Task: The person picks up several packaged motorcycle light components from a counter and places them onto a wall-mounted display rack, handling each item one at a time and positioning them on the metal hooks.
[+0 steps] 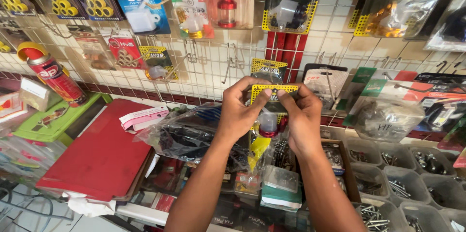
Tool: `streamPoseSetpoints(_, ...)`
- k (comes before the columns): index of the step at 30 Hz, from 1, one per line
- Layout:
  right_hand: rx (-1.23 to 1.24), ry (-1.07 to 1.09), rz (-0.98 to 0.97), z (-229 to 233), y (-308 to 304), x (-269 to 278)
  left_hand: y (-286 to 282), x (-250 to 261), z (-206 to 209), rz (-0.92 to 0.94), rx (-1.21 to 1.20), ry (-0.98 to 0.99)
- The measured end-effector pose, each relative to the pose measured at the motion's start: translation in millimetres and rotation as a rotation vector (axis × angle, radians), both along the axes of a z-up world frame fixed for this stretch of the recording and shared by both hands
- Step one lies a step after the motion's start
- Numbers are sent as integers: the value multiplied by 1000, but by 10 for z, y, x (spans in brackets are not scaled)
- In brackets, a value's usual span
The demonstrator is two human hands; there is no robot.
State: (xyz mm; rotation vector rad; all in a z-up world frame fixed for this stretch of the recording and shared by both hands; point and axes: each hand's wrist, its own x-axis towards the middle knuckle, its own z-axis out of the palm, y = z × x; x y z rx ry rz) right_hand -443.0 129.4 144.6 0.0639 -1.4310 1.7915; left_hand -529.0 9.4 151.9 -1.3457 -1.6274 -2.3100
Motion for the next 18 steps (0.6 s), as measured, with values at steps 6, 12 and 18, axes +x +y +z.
streamPoseSetpoints(6, -12, -93, -32, -68, 84, -171, 111, -91, -49, 33, 38, -11)
streamPoseSetpoints(12, 53, -85, -87, -80, 129, -352, 280, -196, -116, 104, 42, -103)
streamPoseSetpoints(18, 115, -28, -172, -132, 144, -441, 386, -312, -197, 113, 74, -65)
